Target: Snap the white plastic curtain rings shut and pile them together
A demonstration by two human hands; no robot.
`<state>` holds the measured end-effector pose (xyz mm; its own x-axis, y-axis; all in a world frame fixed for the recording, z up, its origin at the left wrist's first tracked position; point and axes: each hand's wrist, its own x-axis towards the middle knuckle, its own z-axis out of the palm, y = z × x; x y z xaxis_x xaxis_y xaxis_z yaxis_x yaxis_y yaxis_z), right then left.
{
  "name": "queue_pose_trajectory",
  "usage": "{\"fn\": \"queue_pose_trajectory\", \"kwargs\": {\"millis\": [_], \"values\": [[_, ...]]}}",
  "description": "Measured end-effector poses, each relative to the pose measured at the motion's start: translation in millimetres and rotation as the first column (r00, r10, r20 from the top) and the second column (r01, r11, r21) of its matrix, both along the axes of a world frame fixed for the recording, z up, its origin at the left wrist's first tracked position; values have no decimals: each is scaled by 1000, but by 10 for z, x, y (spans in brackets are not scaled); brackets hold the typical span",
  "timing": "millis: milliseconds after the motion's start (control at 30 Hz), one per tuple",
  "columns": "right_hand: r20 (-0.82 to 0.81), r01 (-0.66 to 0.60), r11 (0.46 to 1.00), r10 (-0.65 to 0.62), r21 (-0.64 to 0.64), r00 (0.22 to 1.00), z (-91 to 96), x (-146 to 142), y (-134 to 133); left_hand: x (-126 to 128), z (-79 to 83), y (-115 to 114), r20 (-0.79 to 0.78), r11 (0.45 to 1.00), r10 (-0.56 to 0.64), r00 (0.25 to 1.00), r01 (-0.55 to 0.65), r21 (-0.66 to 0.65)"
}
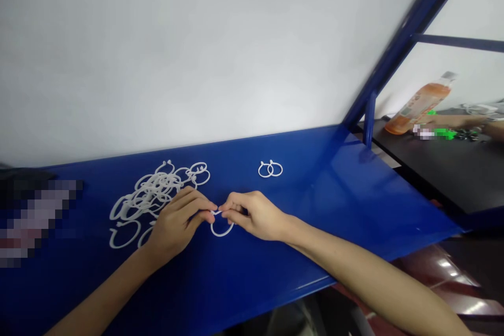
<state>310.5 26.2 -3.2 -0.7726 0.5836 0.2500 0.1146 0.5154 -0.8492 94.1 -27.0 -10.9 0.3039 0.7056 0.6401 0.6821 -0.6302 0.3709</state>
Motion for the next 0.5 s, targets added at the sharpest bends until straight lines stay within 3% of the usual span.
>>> {"fn": "queue_pose_trajectory", "kwargs": {"millis": [200, 300, 400, 500], "values": [[-12, -91, 986, 93, 142, 996, 29, 44, -23, 18, -9, -45, -16, 998, -62, 998, 61, -22], [42, -123, 966, 116, 226, 992, 25, 35, 5, -22, -30, -15, -100, 999, -32, 994, 28, -41], [63, -22, 951, 2, 310, 998, -2, 19, 97, -109, -47, 55, -265, 990, 134, 955, -142, -9], [25, 201, 893, -230, 403, 973, -28, 70, 290, -227, -78, 138, -396, 937, 342, 852, -340, 77]]}}
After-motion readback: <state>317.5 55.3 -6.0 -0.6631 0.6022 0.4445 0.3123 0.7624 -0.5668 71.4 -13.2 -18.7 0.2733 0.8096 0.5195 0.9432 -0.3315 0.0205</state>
